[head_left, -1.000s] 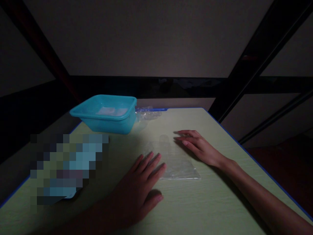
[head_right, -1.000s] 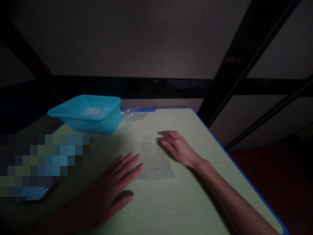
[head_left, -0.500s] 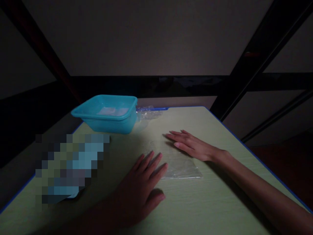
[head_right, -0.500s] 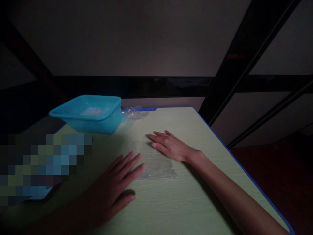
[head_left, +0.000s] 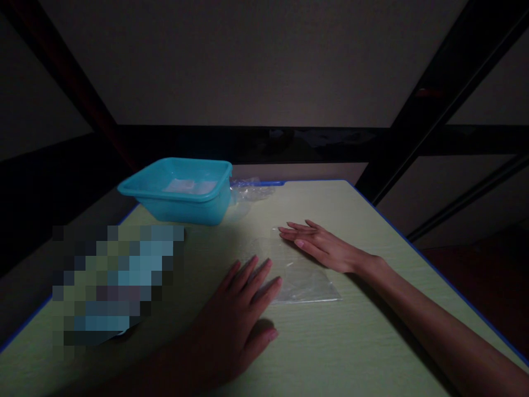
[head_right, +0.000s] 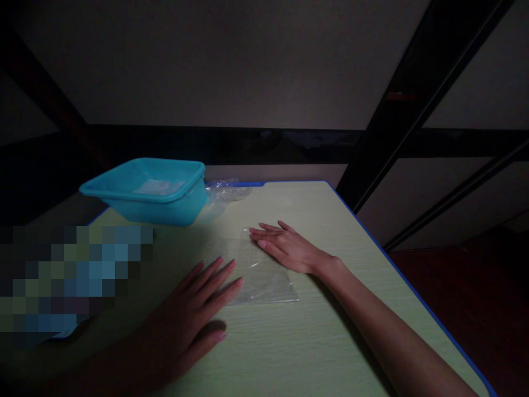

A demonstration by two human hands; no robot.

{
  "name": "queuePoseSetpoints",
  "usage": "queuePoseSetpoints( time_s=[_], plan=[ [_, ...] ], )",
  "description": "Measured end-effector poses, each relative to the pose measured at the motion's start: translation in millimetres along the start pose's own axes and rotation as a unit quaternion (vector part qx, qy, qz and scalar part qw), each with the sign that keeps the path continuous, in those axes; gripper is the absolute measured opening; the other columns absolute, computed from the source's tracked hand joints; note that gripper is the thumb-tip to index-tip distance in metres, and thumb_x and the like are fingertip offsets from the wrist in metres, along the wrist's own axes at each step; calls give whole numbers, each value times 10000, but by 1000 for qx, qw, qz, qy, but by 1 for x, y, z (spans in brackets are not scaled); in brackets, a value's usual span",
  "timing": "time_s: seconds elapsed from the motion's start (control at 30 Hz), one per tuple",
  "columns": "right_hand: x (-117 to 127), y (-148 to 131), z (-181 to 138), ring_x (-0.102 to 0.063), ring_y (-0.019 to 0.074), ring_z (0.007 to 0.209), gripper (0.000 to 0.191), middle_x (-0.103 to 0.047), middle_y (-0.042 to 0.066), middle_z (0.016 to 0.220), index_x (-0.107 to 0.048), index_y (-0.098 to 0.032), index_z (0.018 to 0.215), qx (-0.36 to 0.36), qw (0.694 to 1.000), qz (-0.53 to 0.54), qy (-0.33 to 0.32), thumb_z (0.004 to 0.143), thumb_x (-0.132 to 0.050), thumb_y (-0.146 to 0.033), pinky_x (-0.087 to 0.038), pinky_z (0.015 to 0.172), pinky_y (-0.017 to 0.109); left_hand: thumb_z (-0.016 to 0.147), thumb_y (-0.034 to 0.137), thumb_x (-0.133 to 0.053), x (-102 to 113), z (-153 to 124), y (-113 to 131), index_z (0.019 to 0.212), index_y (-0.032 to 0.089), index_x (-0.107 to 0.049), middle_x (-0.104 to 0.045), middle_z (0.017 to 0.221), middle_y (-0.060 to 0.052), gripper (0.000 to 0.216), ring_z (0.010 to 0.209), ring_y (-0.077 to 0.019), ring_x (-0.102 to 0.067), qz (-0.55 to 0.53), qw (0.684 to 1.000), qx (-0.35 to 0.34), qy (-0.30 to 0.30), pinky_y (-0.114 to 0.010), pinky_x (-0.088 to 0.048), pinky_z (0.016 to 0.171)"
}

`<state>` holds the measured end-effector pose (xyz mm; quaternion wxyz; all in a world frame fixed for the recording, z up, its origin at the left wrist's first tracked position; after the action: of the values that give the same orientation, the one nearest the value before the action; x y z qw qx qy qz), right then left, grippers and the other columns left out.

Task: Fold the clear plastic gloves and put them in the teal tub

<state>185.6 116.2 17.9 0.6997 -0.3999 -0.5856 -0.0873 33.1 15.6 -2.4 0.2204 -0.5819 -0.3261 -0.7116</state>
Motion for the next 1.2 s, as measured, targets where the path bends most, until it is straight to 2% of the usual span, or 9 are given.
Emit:
queuePoseSetpoints(
  time_s=[0.23,0.37,0.7,0.8,0.9,1.0,1.1,1.2],
  plan=[
    [0,-1,1,-246,244,1339,503,-371,56,1417,-403,-184,1335,11,999,-31,-1,956,-185,-433,-182,1060,565,876,357,-451,6,1,2,1381,240,-294,-216,1491,-85,541,1361,-303,-162,5,1000,11,-13,-569,-209,1055],
    [0,1,-1,-236,225,1344,456,-349,27,1429,-381,-239,1348,11,1000,-27,4,963,-199,-401,-179,1068,546,874,379,-449,8,0,3,1375,232,-312,-239,1483,-92,539,1356,-311,-175,4,1000,17,-4,-565,-209,1056],
    [-4,2,-1,-225,216,1348,443,-348,32,1432,-357,-246,1362,20,999,-36,16,963,-212,-370,-175,1067,535,822,430,-501,-4,-5,-2,1414,262,-194,-155,1509,-68,688,1361,-324,-144,21,999,29,11,-560,-204,1052],
    [-2,1,-3,-184,215,1360,457,-277,54,1464,-346,-218,1370,23,998,-46,28,956,-229,-374,-162,1076,521,809,407,-526,-2,-5,-1,1421,250,-166,-144,1511,-72,728,1366,-318,-124,22,999,16,16,-562,-171,1062],
    [4,-9,-6,-133,212,1371,481,-201,79,1487,-323,-173,1380,31,997,-53,50,950,-233,-370,-131,1085,517,818,379,-522,0,-4,4,1428,239,-127,-138,1512,-64,740,1372,-285,-119,13,1000,-17,-3,-542,-147,1079],
    [3,-30,-9,-144,188,1368,477,-219,89,1480,-297,-150,1389,53,995,-73,48,946,-249,-321,-107,1101,490,828,384,-511,2,-3,7,1427,213,-134,-156,1506,-68,728,1372,-264,-137,0,999,-31,-34,-509,-160,1091],
    [-8,-52,-9,-170,176,1361,490,-254,111,1463,-272,-119,1398,79,994,-77,17,937,-300,-282,-131,1114,434,832,388,-515,3,-2,7,1426,202,-153,-198,1496,-78,720,1365,-261,-170,-12,999,-27,-45,-487,-174,1097],
    [-23,-61,-8,-185,185,1356,499,-259,127,1457,-272,-99,1397,83,994,-65,-5,941,-314,-296,-157,1117,404,823,391,-535,4,-1,7,1428,210,-148,-228,1487,-83,741,1361,-261,-185,-23,999,-21,-43,-476,-186,1099]
  ],
)
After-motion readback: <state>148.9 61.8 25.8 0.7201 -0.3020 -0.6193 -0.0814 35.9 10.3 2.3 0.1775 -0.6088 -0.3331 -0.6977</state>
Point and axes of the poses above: each hand's wrist, its own z-axis towards the middle knuckle, its own x-axis out of the back of the hand, y = z × x, the point moved 6 cm from there along z, towards the middle knuckle
